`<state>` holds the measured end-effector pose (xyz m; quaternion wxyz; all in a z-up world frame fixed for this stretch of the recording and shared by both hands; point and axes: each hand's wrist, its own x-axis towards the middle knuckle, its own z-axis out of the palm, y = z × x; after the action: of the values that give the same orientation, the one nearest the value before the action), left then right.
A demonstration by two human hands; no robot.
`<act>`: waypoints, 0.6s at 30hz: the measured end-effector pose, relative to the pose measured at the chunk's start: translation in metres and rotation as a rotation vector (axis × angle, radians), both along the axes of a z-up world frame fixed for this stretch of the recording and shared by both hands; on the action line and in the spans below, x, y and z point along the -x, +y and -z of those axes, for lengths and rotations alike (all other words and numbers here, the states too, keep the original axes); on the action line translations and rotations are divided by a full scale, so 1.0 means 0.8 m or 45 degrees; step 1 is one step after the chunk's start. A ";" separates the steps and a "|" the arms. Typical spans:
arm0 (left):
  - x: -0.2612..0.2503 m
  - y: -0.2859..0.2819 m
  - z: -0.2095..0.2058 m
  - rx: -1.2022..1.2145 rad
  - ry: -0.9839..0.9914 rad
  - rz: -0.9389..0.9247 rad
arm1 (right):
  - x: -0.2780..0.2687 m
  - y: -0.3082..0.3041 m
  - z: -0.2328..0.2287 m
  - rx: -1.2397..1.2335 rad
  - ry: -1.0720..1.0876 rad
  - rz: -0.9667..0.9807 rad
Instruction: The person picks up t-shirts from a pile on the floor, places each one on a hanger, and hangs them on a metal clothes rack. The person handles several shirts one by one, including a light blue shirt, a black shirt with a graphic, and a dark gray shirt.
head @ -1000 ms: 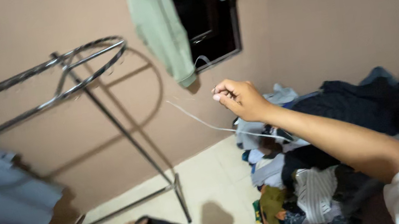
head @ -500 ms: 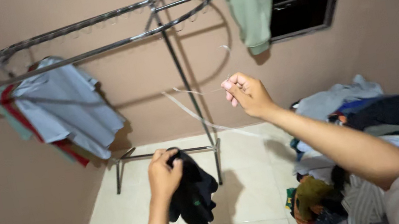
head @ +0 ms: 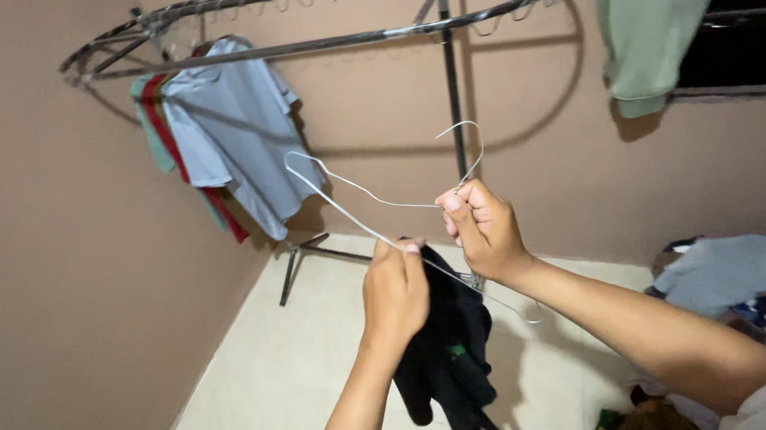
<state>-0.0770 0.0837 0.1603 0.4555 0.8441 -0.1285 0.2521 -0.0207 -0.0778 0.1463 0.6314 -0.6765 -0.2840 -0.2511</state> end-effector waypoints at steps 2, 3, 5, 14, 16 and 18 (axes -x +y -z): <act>-0.016 -0.002 0.005 -0.007 0.074 -0.024 | -0.012 0.005 0.010 -0.065 0.096 -0.090; -0.025 -0.005 0.010 -0.006 0.075 -0.014 | -0.019 0.005 0.014 -0.098 0.144 -0.131; -0.045 -0.009 0.019 -0.004 0.073 0.009 | -0.039 -0.002 0.018 -0.239 0.307 -0.287; -0.092 0.034 -0.007 0.159 -0.081 0.461 | -0.152 -0.073 -0.007 -0.135 0.635 -0.732; -0.097 0.031 -0.019 0.139 -0.082 0.462 | -0.164 -0.074 -0.005 -0.086 0.691 -0.774; -0.101 0.026 -0.023 0.094 -0.091 0.439 | -0.174 -0.073 -0.003 -0.054 0.755 -0.770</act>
<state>0.0038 0.1044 0.1789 0.5176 0.7829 -0.2779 0.2046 0.1182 -0.1363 0.1485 0.7448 -0.5925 -0.2705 0.1452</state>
